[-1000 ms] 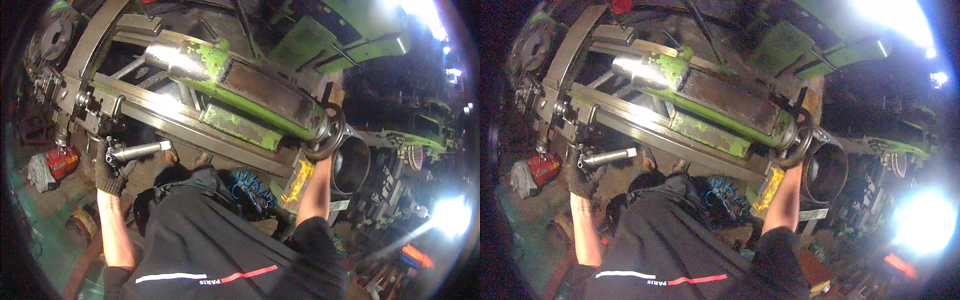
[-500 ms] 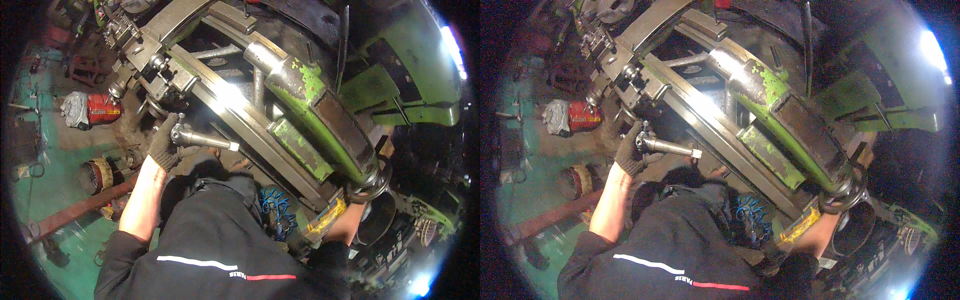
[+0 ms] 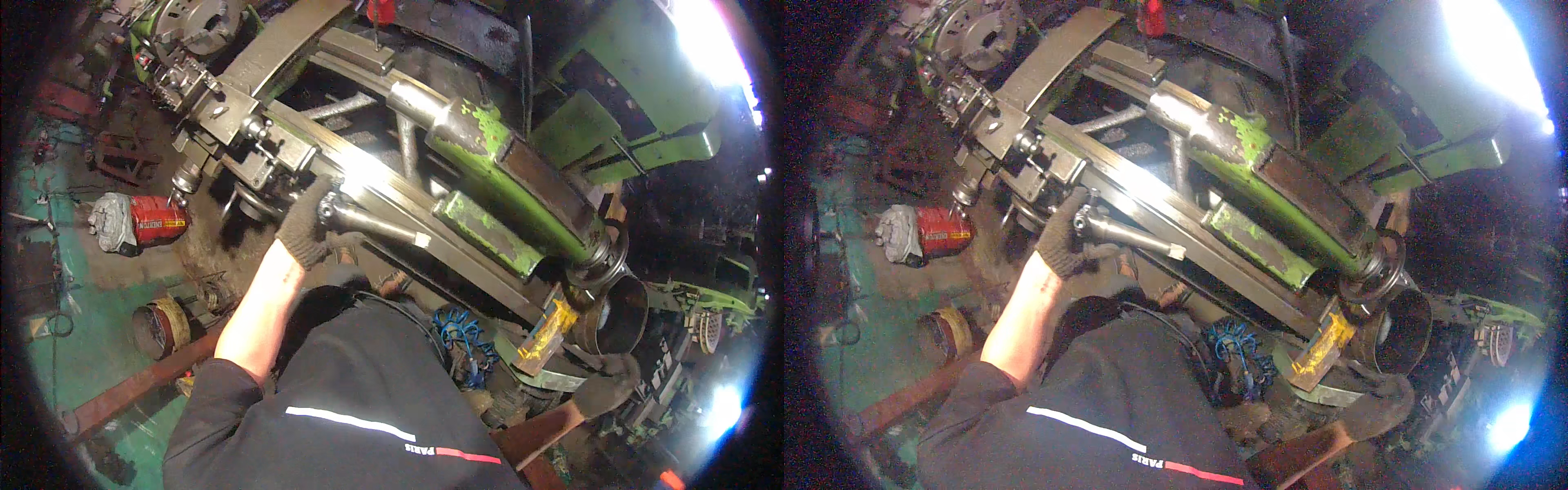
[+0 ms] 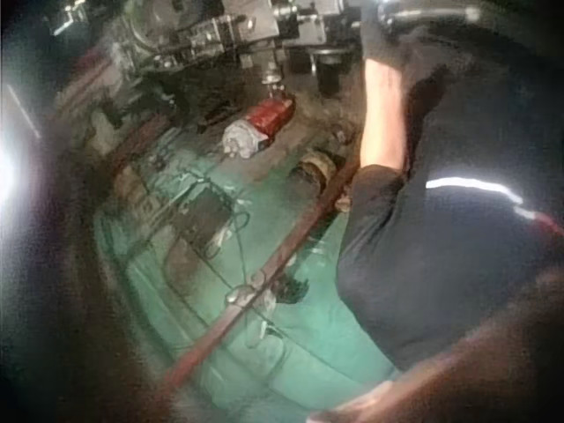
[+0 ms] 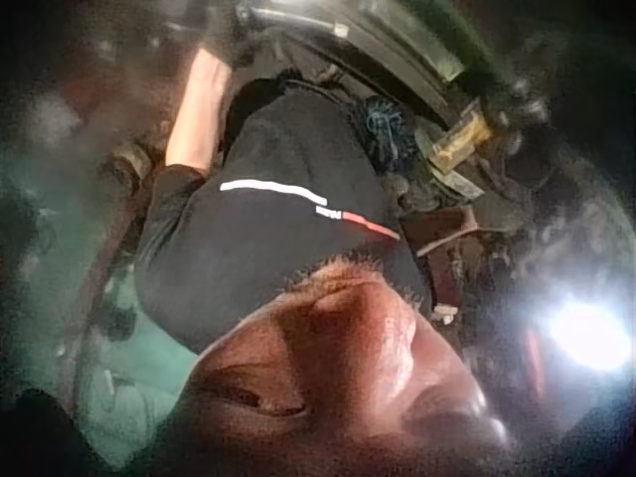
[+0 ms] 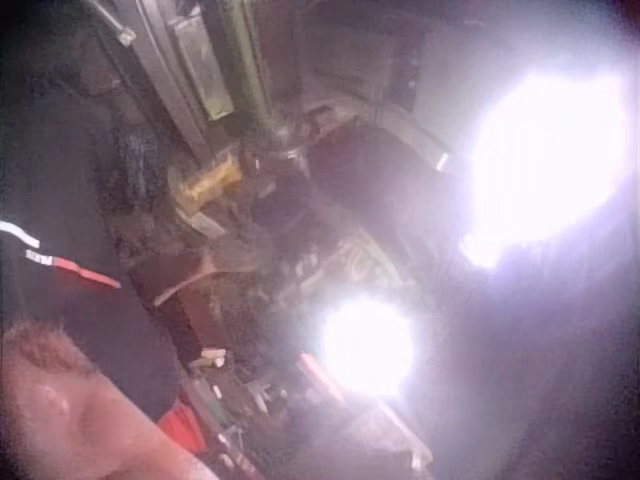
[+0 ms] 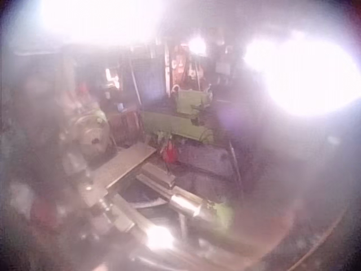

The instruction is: The person operates a metal lathe in a workshop, adjusting the tool post and carriage while the chuck rotates. They wipe the machine with a cloth and continue making adjustments to the tooling and controls.

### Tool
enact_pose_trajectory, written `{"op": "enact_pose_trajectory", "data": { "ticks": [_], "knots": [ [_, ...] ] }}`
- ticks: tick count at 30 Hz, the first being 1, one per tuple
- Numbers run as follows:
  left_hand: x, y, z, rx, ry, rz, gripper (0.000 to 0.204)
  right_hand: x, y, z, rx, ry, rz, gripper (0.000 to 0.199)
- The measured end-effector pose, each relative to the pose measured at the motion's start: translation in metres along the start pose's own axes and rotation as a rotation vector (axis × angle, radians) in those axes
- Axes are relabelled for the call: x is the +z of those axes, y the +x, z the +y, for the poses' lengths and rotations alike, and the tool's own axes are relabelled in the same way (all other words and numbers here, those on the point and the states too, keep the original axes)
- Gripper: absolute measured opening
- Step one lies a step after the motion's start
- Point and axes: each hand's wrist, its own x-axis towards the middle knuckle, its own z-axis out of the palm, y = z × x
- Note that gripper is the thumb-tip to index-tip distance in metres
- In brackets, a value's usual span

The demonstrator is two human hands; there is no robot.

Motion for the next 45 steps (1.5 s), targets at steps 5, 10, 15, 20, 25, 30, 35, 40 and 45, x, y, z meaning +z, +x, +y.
{"op": "enact_pose_trajectory", "data": {
  "ticks": [5, 10, 15, 20, 25, 30, 35, 40, 45],
  "knots": [
    [-0.037, 0.01, 0.005, -0.049, -0.055, -0.09, 0.036, 0.036, -0.055, 0.006, 0.117, -0.328, -0.041, 0.042],
    [-0.062, 0.002, 0.01, 0.177, 0.147, 0.018, 0.033, 0.053, -0.041, 0.018, -0.193, -0.604, -0.181, 0.059],
    [-0.073, -0.016, 0.019, 0.073, -0.049, 0.044, 0.039, 0.113, -0.042, -0.03, 0.343, -0.031, 0.025, 0.06],
    [-0.106, -0.015, 0.016, 0.283, 0.206, -0.065, 0.077, 0.101, -0.034, 0.028, 0.285, -0.017, 0.042, 0.054],
    [-0.125, -0.023, 0.002, 0.801, 1.0, -0.019, 0.115, 0.09, -0.027, 0.069, 0.155, 0.005, 0.191, 0.049],
    [-0.158, -0.014, -0.007, 0.84, 0.954, -0.013, 0.108, 0.118, -0.006, 0.018, 0.217, 0.016, 0.254, 0.046],
    [-0.139, -0.027, -0.013, 0.689, 0.703, -0.072, 0.105, 0.119, 0.004, 0.022, 0.225, -0.052, 0.205, 0.053],
    [-0.128, -0.033, -0.024, 0.752, 0.788, -0.03, 0.102, 0.123, 0.022, 0.044, 0.197, 0.017, 0.199, 0.058],
    [-0.119, -0.036, -0.032, 0.742, 0.806, -0.011, 0.1, 0.123, 0.043, 0.083, 0.012, -0.205, 0.08, 0.06]
  ]
}}
